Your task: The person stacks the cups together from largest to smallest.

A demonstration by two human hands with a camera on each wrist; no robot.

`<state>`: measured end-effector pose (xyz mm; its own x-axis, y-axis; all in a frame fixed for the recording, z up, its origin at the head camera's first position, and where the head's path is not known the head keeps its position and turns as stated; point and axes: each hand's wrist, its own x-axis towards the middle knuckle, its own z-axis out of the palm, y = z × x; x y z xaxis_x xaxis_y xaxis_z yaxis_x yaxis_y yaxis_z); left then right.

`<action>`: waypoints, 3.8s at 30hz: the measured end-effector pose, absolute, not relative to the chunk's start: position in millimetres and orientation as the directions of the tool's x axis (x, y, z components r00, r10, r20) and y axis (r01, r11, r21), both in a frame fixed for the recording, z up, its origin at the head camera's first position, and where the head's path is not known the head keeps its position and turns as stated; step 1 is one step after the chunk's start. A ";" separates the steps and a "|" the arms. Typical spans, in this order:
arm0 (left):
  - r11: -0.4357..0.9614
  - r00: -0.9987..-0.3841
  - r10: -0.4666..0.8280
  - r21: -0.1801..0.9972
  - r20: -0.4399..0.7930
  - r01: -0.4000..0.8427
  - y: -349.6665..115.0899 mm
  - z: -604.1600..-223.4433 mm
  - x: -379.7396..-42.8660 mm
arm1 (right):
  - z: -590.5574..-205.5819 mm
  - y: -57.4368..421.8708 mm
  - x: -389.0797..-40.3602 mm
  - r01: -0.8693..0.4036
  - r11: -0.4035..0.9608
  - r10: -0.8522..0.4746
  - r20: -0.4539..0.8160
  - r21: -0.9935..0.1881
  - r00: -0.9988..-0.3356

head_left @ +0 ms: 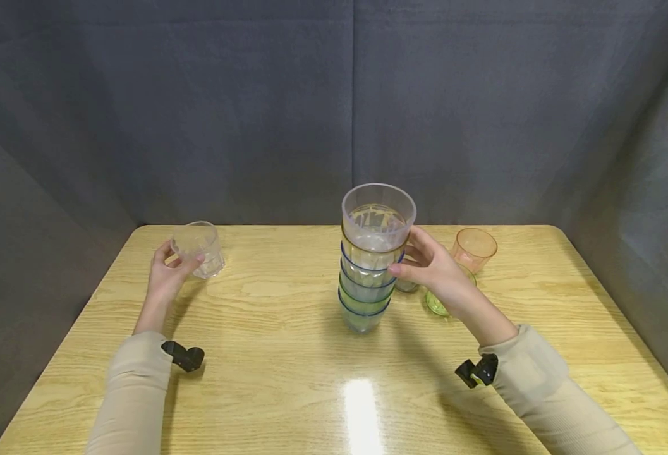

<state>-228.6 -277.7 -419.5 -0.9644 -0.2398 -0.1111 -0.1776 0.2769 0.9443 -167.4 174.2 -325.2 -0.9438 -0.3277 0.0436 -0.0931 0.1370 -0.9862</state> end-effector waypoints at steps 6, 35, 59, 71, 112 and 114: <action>0.231 -0.960 -0.244 0.954 -0.134 -0.191 -271.6 -421.8 -231.9 | -326.4 173.5 -167.2 -0.095 0.135 -0.334 0.045 -0.986 -0.941; 0.321 -0.996 0.074 0.947 -0.057 -0.030 -214.7 -423.2 -233.7 | -324.8 172.6 -167.8 -0.105 0.120 -0.339 0.059 -0.987 -0.939; 0.364 -0.988 0.121 0.930 -0.098 -0.048 -193.1 -420.5 -229.8 | -327.0 172.7 -167.8 -0.103 0.118 -0.333 0.058 -0.988 -0.941; 0.363 -0.986 0.127 0.930 -0.104 -0.052 -188.3 -420.7 -231.5 | -322.2 172.6 -167.5 -0.099 0.141 -0.329 0.047 -0.985 -0.943; 0.269 -0.993 0.091 0.962 -0.076 -0.049 -184.6 -401.3 -227.2 | -309.6 166.1 -169.2 -0.179 0.076 -0.312 0.147 -0.981 -0.939; 0.244 -0.996 0.076 0.969 -0.044 -0.024 -181.3 -391.0 -226.9 | -309.7 166.1 -169.5 -0.178 0.077 -0.312 0.146 -0.981 -0.939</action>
